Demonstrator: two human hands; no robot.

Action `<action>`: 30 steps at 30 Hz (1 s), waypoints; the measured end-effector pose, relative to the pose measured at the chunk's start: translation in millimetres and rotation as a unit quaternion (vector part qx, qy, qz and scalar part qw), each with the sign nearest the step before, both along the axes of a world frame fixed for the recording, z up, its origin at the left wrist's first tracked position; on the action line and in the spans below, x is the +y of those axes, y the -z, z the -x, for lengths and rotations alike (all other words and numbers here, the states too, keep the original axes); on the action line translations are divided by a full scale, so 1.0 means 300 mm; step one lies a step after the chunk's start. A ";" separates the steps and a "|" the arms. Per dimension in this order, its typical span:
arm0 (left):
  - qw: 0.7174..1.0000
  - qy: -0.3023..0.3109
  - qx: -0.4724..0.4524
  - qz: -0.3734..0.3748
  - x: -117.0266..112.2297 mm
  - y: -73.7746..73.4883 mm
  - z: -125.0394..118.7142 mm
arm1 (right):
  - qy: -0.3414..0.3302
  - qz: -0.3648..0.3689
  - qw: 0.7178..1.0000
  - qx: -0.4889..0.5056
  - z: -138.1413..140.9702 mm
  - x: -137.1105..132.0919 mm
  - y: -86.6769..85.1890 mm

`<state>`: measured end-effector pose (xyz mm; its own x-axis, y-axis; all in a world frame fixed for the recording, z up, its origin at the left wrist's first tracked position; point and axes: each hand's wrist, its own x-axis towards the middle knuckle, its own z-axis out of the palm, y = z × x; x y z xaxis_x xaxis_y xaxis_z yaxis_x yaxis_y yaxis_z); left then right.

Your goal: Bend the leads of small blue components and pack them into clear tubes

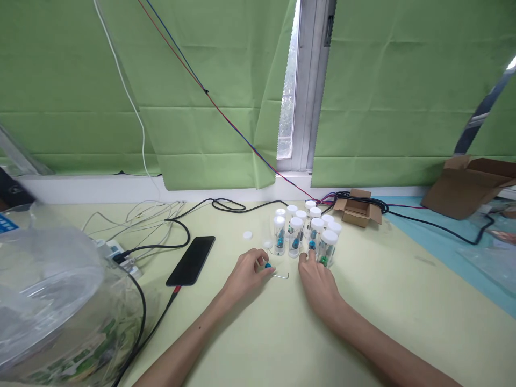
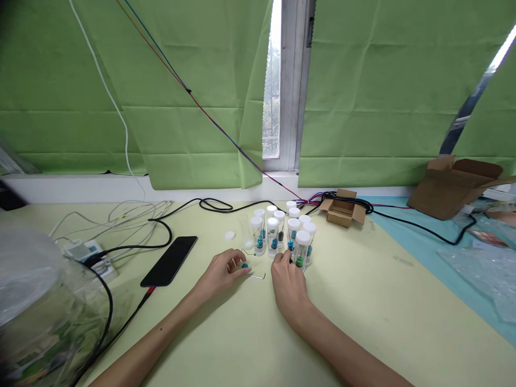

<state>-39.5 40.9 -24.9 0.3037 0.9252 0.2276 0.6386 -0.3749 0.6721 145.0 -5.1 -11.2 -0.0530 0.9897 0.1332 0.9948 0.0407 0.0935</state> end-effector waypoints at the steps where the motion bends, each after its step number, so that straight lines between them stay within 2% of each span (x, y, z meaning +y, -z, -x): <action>1: 1.000 -0.001 0.000 0.001 0.000 0.001 0.000 | 0.000 0.002 1.000 0.002 -0.001 0.000 -0.002; 14: 0.999 -0.009 0.028 0.022 -0.021 -0.007 -0.011 | -0.024 0.008 1.000 0.017 -0.005 0.001 0.000; 19: 0.999 -0.004 0.024 0.022 -0.027 -0.014 -0.016 | -0.071 0.026 0.995 0.064 -0.004 0.003 0.001; 25: 1.000 -0.001 0.013 0.007 -0.033 -0.019 -0.019 | -0.155 0.010 0.977 0.144 -0.011 0.002 0.014; 30: 1.000 0.002 -0.009 -0.025 -0.028 -0.012 -0.015 | -0.110 -0.005 0.976 0.186 -0.008 0.013 0.021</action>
